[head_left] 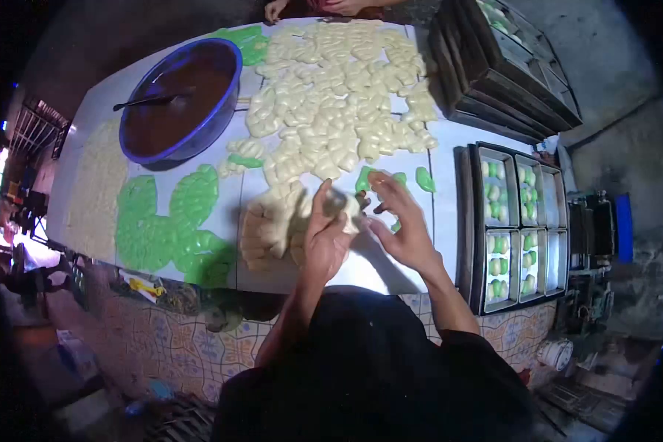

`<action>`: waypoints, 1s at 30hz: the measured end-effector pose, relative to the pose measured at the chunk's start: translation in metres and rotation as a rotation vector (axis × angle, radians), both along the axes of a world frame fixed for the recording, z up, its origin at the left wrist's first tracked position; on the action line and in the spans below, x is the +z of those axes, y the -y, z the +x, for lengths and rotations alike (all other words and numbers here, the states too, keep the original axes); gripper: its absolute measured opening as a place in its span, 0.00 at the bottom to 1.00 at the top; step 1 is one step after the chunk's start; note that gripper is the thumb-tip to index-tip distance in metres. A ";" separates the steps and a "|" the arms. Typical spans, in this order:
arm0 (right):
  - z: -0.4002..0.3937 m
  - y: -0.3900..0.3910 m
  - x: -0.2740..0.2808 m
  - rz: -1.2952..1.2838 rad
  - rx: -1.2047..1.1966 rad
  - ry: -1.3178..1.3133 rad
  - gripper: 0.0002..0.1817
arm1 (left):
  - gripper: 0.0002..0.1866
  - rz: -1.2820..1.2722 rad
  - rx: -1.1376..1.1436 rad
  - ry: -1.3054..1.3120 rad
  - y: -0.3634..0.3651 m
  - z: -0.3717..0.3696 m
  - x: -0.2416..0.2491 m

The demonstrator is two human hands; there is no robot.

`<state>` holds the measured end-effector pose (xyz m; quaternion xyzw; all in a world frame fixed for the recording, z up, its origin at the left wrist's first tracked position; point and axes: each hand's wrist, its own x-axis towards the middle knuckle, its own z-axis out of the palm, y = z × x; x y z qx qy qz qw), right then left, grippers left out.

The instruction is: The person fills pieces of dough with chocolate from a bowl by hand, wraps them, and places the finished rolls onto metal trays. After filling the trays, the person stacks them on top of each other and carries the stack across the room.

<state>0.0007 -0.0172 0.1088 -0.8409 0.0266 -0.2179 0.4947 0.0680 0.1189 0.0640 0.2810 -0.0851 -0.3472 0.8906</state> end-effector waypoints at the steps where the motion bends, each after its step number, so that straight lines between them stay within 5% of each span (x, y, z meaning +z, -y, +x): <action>1: 0.002 -0.002 -0.010 -0.161 0.053 0.003 0.24 | 0.32 -0.093 -0.078 0.019 -0.004 0.006 -0.021; 2: 0.004 -0.005 -0.026 -0.326 0.101 0.003 0.22 | 0.35 -0.189 -0.162 0.034 -0.007 0.010 -0.043; 4: 0.009 -0.013 -0.038 -0.164 0.051 0.014 0.18 | 0.32 -0.063 -0.083 0.036 -0.006 0.003 -0.029; 6: 0.016 -0.018 -0.036 0.288 -0.067 -0.043 0.16 | 0.27 0.510 0.264 0.500 -0.008 0.002 -0.022; 7: 0.022 -0.022 -0.033 0.292 -0.068 0.006 0.14 | 0.20 0.455 0.236 0.372 -0.011 0.001 -0.011; 8: 0.028 -0.024 -0.026 0.117 -0.047 0.041 0.11 | 0.15 0.603 0.338 0.608 -0.014 0.006 -0.022; 11: 0.044 -0.025 -0.047 0.332 -0.036 -0.127 0.11 | 0.11 0.612 0.439 0.288 -0.017 0.003 -0.027; 12: 0.052 -0.018 -0.046 0.392 -0.035 -0.114 0.12 | 0.10 0.683 0.443 0.410 -0.019 0.005 -0.027; 13: 0.059 -0.009 -0.043 0.180 0.034 0.034 0.18 | 0.09 0.755 0.445 0.529 -0.020 0.008 -0.026; 14: 0.064 -0.013 -0.046 0.176 0.049 0.032 0.18 | 0.07 0.734 0.353 0.578 -0.023 0.014 -0.023; 16: 0.070 -0.033 -0.059 0.050 0.261 0.047 0.25 | 0.10 0.063 0.123 0.018 -0.028 0.027 -0.025; 17: 0.076 -0.040 -0.069 0.185 0.283 0.017 0.25 | 0.10 -0.002 0.086 -0.225 -0.031 0.036 -0.019; 18: 0.083 -0.042 -0.071 0.045 0.228 0.016 0.26 | 0.10 -0.075 0.047 -0.468 -0.033 0.044 -0.011; 19: 0.091 -0.040 -0.078 0.227 0.278 -0.073 0.32 | 0.25 0.013 0.057 -0.348 -0.032 0.046 -0.023; 20: 0.098 -0.037 -0.083 0.409 0.324 -0.169 0.38 | 0.25 0.000 0.077 -0.347 -0.032 0.056 -0.025; 22: 0.112 -0.027 -0.072 0.736 0.438 -0.377 0.54 | 0.46 -0.492 -0.060 -0.353 -0.034 0.083 -0.012; 23: 0.117 -0.018 -0.100 0.745 0.477 -0.410 0.63 | 0.64 -0.283 -0.142 -0.231 -0.039 0.108 -0.005; 25: 0.133 -0.025 -0.087 0.728 0.442 -0.329 0.64 | 0.61 -0.118 0.064 -0.179 -0.049 0.185 -0.018; 27: 0.143 -0.024 -0.089 0.715 0.389 -0.257 0.66 | 0.49 0.170 0.082 0.329 -0.067 0.284 0.006; 30: 0.142 -0.028 -0.088 0.566 0.265 -0.245 0.60 | 0.48 1.515 0.608 0.905 -0.086 0.413 -0.017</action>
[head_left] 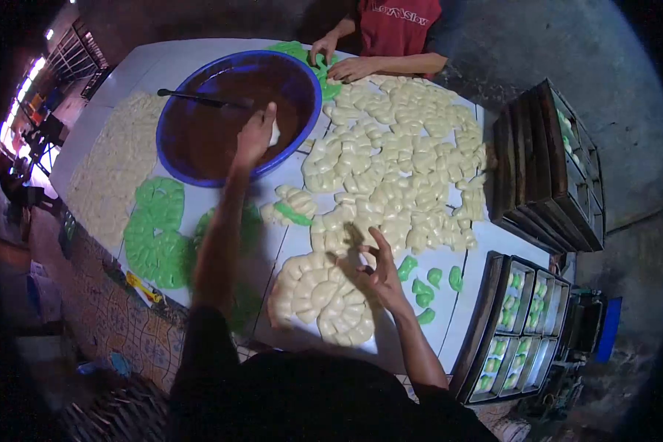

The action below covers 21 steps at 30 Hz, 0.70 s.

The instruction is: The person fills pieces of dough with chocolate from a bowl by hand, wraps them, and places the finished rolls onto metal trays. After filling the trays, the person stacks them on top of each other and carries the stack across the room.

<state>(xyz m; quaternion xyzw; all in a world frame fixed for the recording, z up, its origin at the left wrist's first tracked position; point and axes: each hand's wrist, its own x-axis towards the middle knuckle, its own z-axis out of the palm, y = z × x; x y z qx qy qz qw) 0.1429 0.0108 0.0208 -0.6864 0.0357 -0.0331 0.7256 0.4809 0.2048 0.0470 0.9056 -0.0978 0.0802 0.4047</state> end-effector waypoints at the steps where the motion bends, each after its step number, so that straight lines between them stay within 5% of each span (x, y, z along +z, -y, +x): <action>1: -0.001 -0.001 -0.007 0.038 -0.012 -0.027 0.57 | 0.48 -0.002 -0.011 0.000 -0.005 0.024 -0.030; 2: -0.002 -0.007 -0.009 0.125 -0.019 -0.031 0.54 | 0.47 0.098 -0.080 0.099 -0.009 0.048 -0.071; 4: 0.001 -0.009 -0.018 0.140 -0.007 -0.028 0.53 | 0.47 0.201 -0.156 0.183 -0.004 0.056 -0.077; 6: -0.003 -0.011 -0.021 0.166 -0.039 -0.063 0.50 | 0.45 0.115 -0.342 -0.534 -0.022 0.061 -0.054; 8: -0.006 -0.009 -0.036 0.151 -0.058 0.041 0.43 | 0.41 0.229 -0.334 -0.711 -0.012 0.010 0.001; 10: -0.003 -0.015 -0.036 0.206 -0.128 0.067 0.39 | 0.46 0.415 -0.126 0.102 -0.008 -0.064 0.018; 12: -0.001 -0.024 -0.029 0.552 -0.153 0.026 0.37 | 0.37 0.308 -0.235 0.196 -0.015 -0.113 0.008; 14: -0.002 -0.031 -0.014 0.863 -0.124 -0.086 0.33 | 0.38 -0.854 -0.111 -0.700 0.011 -0.206 0.034; 15: -0.009 -0.034 -0.028 0.929 -0.135 -0.143 0.27 | 0.38 -0.990 -0.182 -0.953 0.020 -0.233 0.033; 16: -0.016 -0.035 -0.043 0.999 -0.143 -0.197 0.21 | 0.38 -1.115 -0.250 -1.211 0.027 -0.257 0.031; 18: -0.036 -0.033 -0.027 0.801 -0.332 -0.225 0.08 | 0.37 -1.074 -0.209 -0.890 0.041 -0.303 0.003; 19: -0.045 -0.037 -0.009 0.589 -0.445 -0.253 0.08 | 0.35 -1.023 -0.038 -0.929 0.050 -0.317 0.025; 21: -0.062 -0.037 0.006 0.379 -0.571 -0.270 0.08 | 0.33 -0.992 -0.181 -0.948 0.050 -0.337 0.014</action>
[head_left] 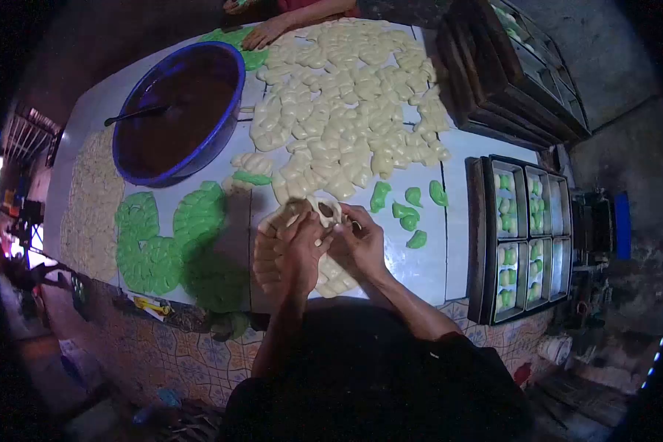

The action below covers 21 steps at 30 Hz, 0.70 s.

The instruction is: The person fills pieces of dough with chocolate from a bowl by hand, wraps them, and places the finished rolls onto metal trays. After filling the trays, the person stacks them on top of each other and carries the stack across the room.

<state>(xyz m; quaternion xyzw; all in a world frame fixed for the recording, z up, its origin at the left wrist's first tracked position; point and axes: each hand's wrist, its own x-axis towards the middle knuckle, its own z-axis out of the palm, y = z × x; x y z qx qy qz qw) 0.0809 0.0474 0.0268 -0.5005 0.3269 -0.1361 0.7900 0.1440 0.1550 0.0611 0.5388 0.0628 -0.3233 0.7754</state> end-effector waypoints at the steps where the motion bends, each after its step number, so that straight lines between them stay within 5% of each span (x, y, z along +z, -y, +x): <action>1: -0.012 0.003 0.001 -0.623 0.049 0.122 0.10 | 0.32 -0.035 -0.104 0.037 -0.001 -0.012 -0.004; 2: -0.024 0.005 0.001 -1.245 0.100 0.228 0.12 | 0.29 0.036 -0.118 0.256 0.001 -0.026 -0.006; 5: -0.057 0.028 -0.010 -1.098 0.233 0.289 0.14 | 0.25 0.106 -0.222 0.567 0.002 -0.048 -0.033; 7: -0.074 0.034 0.008 -0.694 0.078 0.282 0.09 | 0.20 0.113 -0.335 0.549 0.007 -0.059 -0.032; 11: -0.105 0.041 0.004 -0.335 0.191 0.318 0.06 | 0.08 -0.090 -0.210 0.374 0.022 -0.094 -0.045; 13: -0.125 0.040 0.010 -0.866 0.288 0.221 0.13 | 0.07 -0.016 -0.290 0.218 0.025 -0.102 -0.048; 17: -0.153 0.043 -0.022 -0.598 0.158 0.014 0.19 | 0.11 0.188 -0.300 0.161 0.039 -0.134 -0.057; 18: -0.156 0.041 -0.021 -0.575 0.022 0.036 0.22 | 0.12 0.216 -0.370 0.378 0.038 -0.136 -0.072; 19: -0.159 0.047 -0.030 -0.884 -0.004 0.065 0.24 | 0.12 0.221 -0.372 0.371 0.039 -0.140 -0.068; 21: -0.170 0.063 -0.048 -0.155 0.353 -0.010 0.23 | 0.14 -0.007 -0.356 0.493 0.046 -0.144 -0.056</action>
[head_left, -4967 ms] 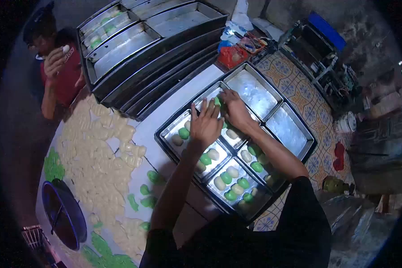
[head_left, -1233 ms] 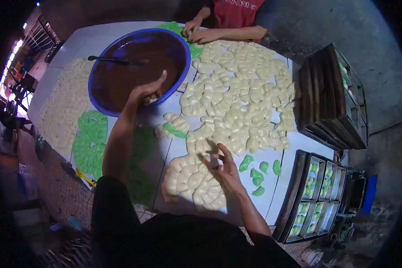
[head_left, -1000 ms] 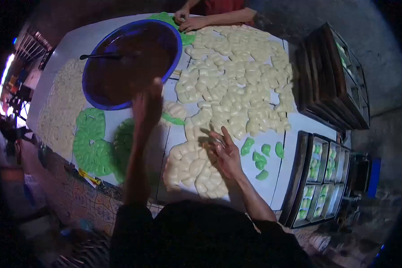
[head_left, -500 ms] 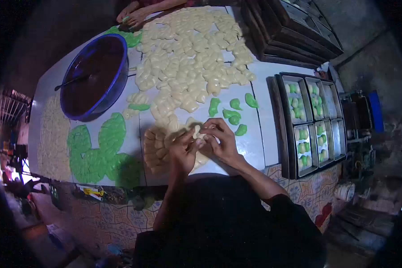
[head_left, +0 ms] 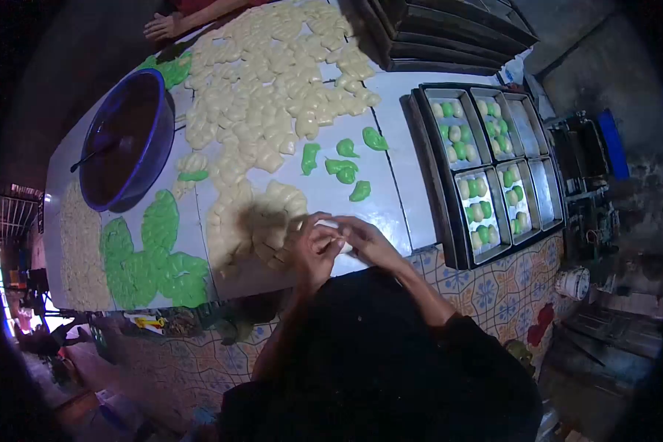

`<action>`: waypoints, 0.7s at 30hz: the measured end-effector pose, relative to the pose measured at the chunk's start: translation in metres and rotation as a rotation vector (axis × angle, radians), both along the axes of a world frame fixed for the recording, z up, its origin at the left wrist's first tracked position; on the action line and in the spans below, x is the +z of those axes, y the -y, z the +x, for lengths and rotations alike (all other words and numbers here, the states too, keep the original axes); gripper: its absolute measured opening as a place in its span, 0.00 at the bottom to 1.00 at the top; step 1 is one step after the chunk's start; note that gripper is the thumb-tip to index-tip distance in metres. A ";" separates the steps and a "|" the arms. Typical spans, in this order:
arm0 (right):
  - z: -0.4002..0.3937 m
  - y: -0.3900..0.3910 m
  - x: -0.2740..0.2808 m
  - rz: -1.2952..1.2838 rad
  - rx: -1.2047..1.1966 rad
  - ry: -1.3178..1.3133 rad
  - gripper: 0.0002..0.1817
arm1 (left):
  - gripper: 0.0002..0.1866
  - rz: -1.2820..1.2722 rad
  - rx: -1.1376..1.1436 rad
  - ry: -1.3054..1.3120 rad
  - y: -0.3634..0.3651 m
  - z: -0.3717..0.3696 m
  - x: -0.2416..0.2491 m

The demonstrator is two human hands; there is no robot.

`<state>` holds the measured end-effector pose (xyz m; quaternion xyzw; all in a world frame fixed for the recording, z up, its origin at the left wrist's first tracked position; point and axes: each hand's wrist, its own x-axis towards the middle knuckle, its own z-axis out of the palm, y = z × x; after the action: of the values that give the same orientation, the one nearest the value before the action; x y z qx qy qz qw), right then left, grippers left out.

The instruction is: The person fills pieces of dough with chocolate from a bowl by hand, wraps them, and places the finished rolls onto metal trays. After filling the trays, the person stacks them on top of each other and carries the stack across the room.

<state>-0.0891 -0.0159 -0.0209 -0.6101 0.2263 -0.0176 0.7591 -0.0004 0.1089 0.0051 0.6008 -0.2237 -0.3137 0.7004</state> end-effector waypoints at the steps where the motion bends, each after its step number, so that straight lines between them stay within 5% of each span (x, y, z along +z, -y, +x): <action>1: -0.008 0.008 0.002 0.297 0.161 -0.020 0.24 | 0.19 -0.098 -0.091 -0.205 -0.003 0.000 0.003; 2: -0.013 0.009 0.005 0.334 0.160 0.021 0.23 | 0.19 -0.089 -0.089 -0.210 -0.007 0.004 -0.004; 4: -0.015 0.016 -0.005 -0.263 0.076 -0.020 0.20 | 0.26 0.129 -0.062 0.485 -0.013 0.010 -0.020; 6: -0.006 0.018 -0.028 -0.460 -0.113 0.170 0.19 | 0.19 0.047 0.233 0.020 -0.021 0.003 -0.022; 10: -0.009 0.037 -0.043 -0.502 -0.077 0.134 0.18 | 0.15 -0.013 0.412 0.013 -0.035 0.017 -0.011; 12: 0.000 0.050 -0.047 -0.573 -0.338 0.112 0.17 | 0.13 0.059 0.447 0.054 -0.042 0.018 -0.012; 13: 0.012 0.054 -0.025 -1.104 -0.341 0.143 0.11 | 0.12 0.058 0.411 0.049 -0.041 0.020 -0.015; 15: 0.029 0.055 -0.038 -1.086 -0.245 0.076 0.11 | 0.10 0.058 0.384 0.048 -0.043 0.024 -0.028; 17: 0.041 0.054 -0.034 -0.839 -0.064 -0.044 0.08 | 0.10 0.245 0.211 0.378 -0.039 0.029 -0.046; 18: 0.047 0.043 -0.024 -0.511 -0.109 -0.031 0.09 | 0.13 0.224 0.197 0.308 -0.035 0.027 -0.036; 20: 0.058 0.016 0.042 -0.560 -0.049 0.157 0.13 | 0.17 0.067 0.326 -0.065 -0.023 0.023 -0.007; 21: 0.062 0.009 0.049 -0.573 0.027 0.217 0.16 | 0.18 0.063 0.321 0.024 -0.025 0.029 -0.009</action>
<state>-0.0268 -0.0246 0.0280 -0.7968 0.1217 -0.1357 0.5761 0.0281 0.1335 -0.0038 0.6542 -0.1231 -0.1975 0.7196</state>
